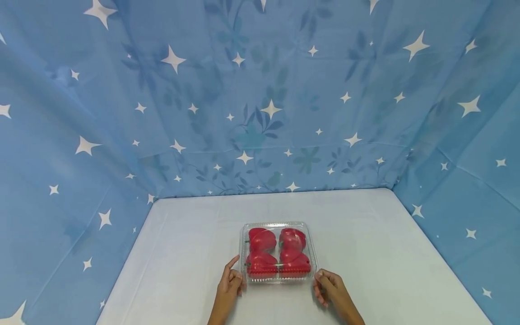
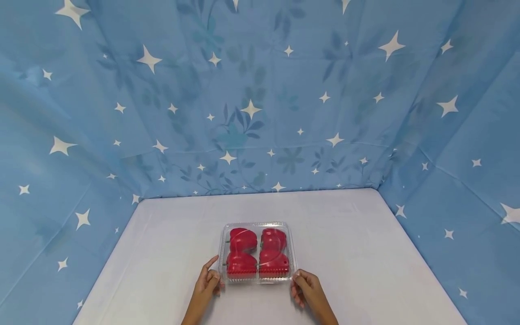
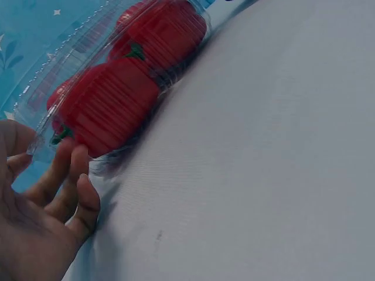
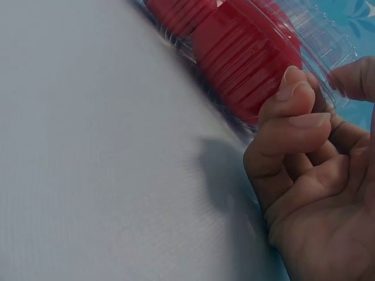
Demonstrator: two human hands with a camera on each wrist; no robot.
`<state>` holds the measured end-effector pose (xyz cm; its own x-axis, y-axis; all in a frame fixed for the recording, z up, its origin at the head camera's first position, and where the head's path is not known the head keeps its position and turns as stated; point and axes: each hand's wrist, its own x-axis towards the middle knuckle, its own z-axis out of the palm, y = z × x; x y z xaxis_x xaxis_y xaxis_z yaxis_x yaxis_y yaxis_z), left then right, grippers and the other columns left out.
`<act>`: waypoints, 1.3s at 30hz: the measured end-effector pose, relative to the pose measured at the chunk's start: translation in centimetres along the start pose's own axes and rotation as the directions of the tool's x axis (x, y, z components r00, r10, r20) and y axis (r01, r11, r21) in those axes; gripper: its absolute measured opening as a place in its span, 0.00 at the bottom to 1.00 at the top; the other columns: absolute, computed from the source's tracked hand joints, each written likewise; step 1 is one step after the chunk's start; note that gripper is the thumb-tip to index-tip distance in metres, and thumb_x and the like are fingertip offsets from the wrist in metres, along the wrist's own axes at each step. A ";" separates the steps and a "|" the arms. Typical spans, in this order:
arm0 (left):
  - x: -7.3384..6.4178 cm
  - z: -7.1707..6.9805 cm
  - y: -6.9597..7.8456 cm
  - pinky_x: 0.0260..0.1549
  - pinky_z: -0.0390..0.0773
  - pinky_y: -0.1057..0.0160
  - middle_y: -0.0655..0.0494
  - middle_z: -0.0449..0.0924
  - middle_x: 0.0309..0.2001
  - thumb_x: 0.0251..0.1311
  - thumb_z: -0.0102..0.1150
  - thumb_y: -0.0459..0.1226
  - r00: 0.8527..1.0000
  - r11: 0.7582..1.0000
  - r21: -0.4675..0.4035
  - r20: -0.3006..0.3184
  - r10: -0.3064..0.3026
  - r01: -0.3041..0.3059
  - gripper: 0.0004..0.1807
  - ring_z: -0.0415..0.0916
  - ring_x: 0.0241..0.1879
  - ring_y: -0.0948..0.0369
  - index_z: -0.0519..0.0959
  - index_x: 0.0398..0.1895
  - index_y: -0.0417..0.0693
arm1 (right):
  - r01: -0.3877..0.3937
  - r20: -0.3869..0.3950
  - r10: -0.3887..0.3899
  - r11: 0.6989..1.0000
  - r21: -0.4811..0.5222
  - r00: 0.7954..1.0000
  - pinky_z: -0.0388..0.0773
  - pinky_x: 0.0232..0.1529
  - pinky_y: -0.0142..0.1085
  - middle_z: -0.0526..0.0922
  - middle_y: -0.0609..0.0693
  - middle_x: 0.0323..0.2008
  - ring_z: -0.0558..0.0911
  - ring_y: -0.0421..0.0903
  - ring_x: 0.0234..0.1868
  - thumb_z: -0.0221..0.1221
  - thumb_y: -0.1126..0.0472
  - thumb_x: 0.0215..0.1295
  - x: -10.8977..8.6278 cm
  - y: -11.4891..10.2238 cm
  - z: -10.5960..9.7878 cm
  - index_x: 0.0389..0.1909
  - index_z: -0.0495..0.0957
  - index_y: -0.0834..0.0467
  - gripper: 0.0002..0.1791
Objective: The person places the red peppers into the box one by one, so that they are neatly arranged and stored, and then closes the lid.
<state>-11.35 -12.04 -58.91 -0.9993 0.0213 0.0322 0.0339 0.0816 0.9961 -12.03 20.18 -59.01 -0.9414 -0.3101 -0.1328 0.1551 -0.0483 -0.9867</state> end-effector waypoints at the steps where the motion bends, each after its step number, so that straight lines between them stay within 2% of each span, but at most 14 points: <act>1: -0.1 0.1 -0.1 0.25 0.80 0.67 0.39 0.76 0.42 0.73 0.47 0.36 1.000 1.000 0.021 -0.017 0.001 0.000 0.26 0.76 0.34 0.64 0.59 0.72 0.45 | -0.003 0.001 0.003 1.000 0.002 1.000 0.69 0.12 0.22 0.76 0.43 0.19 0.72 0.34 0.15 0.44 0.59 0.77 0.0 0.1 0.0 0.36 0.62 0.84 0.26; 3: -0.2 0.2 -0.1 0.32 0.83 0.66 0.41 0.72 0.55 0.74 0.46 0.40 0.999 0.998 0.054 -0.043 -0.005 0.007 0.24 0.76 0.43 0.63 0.61 0.71 0.46 | -0.013 -0.003 0.013 1.000 -0.001 1.000 0.70 0.12 0.23 0.76 0.44 0.20 0.72 0.34 0.15 0.44 0.58 0.77 0.0 0.1 -0.1 0.37 0.62 0.84 0.26; 6: -0.2 0.3 -0.1 0.44 0.83 0.66 0.43 0.64 0.69 0.75 0.44 0.44 0.999 0.996 0.093 -0.042 -0.009 0.013 0.24 0.75 0.57 0.55 0.62 0.69 0.47 | -0.033 -0.024 0.033 0.999 -0.005 0.999 0.69 0.12 0.23 0.76 0.44 0.20 0.72 0.35 0.15 0.44 0.57 0.77 0.0 0.2 0.0 0.38 0.62 0.84 0.27; 11: -0.1 0.5 0.1 0.58 0.78 0.57 0.44 0.63 0.72 0.74 0.45 0.46 1.000 0.988 0.152 -0.020 0.001 0.002 0.25 0.72 0.64 0.46 0.63 0.69 0.47 | -0.046 -0.038 0.047 0.999 0.012 0.998 0.67 0.12 0.23 0.75 0.43 0.19 0.71 0.34 0.15 0.45 0.56 0.76 0.0 0.2 0.0 0.35 0.64 0.79 0.25; 13: 0.0 0.5 0.1 0.59 0.77 0.53 0.42 0.62 0.72 0.74 0.46 0.46 1.000 0.986 0.164 -0.012 0.013 -0.011 0.25 0.72 0.64 0.45 0.62 0.69 0.46 | -0.045 -0.041 0.045 0.999 0.015 0.998 0.66 0.11 0.23 0.75 0.43 0.19 0.71 0.34 0.14 0.46 0.56 0.76 0.0 0.2 0.0 0.33 0.66 0.74 0.22; 17: 0.2 0.6 0.1 0.59 0.77 0.52 0.40 0.62 0.71 0.74 0.46 0.46 1.000 0.984 0.176 -0.001 0.024 -0.023 0.25 0.73 0.62 0.44 0.61 0.69 0.45 | -0.030 -0.059 0.031 0.999 0.013 0.998 0.63 0.11 0.23 0.74 0.43 0.18 0.69 0.33 0.14 0.46 0.59 0.76 -0.1 0.2 0.0 0.30 0.69 0.65 0.16; 21: 0.3 0.5 0.2 0.58 0.78 0.54 0.39 0.63 0.70 0.74 0.46 0.46 1.000 0.983 0.185 0.004 0.019 -0.019 0.26 0.74 0.62 0.44 0.61 0.69 0.46 | 0.001 -0.059 0.000 1.000 0.016 0.998 0.60 0.10 0.24 0.73 0.43 0.17 0.68 0.33 0.14 0.46 0.62 0.75 0.0 0.2 0.0 0.29 0.67 0.66 0.14; 25: 0.4 0.3 0.3 0.57 0.79 0.54 0.38 0.63 0.70 0.74 0.47 0.47 1.000 0.983 0.181 0.013 0.018 -0.020 0.26 0.74 0.61 0.43 0.61 0.68 0.45 | 0.011 -0.058 -0.009 1.000 0.024 0.998 0.59 0.10 0.24 0.73 0.42 0.17 0.68 0.32 0.13 0.46 0.62 0.75 0.1 0.3 0.1 0.28 0.68 0.66 0.15; 29: 0.5 0.2 0.3 0.53 0.81 0.57 0.35 0.63 0.69 0.74 0.46 0.46 1.000 0.983 0.183 0.020 0.021 -0.024 0.26 0.73 0.61 0.40 0.60 0.68 0.44 | -0.008 -0.037 0.009 1.000 0.031 0.999 0.61 0.11 0.24 0.74 0.43 0.18 0.69 0.33 0.14 0.47 0.58 0.76 0.1 0.4 0.0 0.30 0.70 0.63 0.15; 33: 0.6 0.1 0.5 0.50 0.83 0.58 0.34 0.62 0.69 0.74 0.46 0.46 0.999 0.982 0.187 0.031 0.020 -0.026 0.28 0.72 0.61 0.38 0.57 0.71 0.44 | -0.029 -0.022 0.030 0.999 0.031 0.999 0.66 0.11 0.24 0.76 0.44 0.19 0.72 0.35 0.15 0.47 0.55 0.76 -0.1 0.2 -0.4 0.34 0.71 0.67 0.18; 35: 0.6 0.0 0.5 0.50 0.83 0.55 0.33 0.63 0.69 0.74 0.46 0.45 0.999 0.978 0.203 0.039 0.037 -0.044 0.30 0.73 0.61 0.38 0.54 0.73 0.44 | -0.030 -0.059 0.031 0.999 0.012 0.998 0.68 0.11 0.24 0.76 0.45 0.20 0.72 0.36 0.15 0.47 0.54 0.76 -0.2 0.0 -0.7 0.36 0.70 0.70 0.20; 37: 0.7 -0.1 0.5 0.51 0.82 0.51 0.35 0.64 0.69 0.75 0.45 0.44 0.998 0.969 0.238 0.032 0.060 -0.066 0.31 0.74 0.60 0.38 0.51 0.74 0.44 | -0.019 -0.151 0.015 0.999 -0.027 0.988 0.69 0.09 0.26 0.76 0.47 0.19 0.72 0.37 0.14 0.46 0.53 0.77 -0.2 -0.1 -0.9 0.38 0.70 0.73 0.23; 39: 0.8 -0.3 0.5 0.53 0.81 0.48 0.37 0.65 0.68 0.75 0.44 0.44 0.996 0.957 0.276 0.014 0.085 -0.085 0.30 0.75 0.59 0.40 0.52 0.74 0.42 | -0.005 -0.275 -0.021 0.996 -0.093 0.961 0.69 0.08 0.29 0.76 0.49 0.19 0.72 0.38 0.13 0.46 0.52 0.77 -0.2 -0.4 -1.1 0.37 0.71 0.73 0.24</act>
<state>-12.15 -12.24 -58.31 -0.9924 0.0422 0.1154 0.1229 0.3518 0.9280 -12.21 21.30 -58.71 -0.9905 -0.0355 -0.1330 0.1315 0.0415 -0.9904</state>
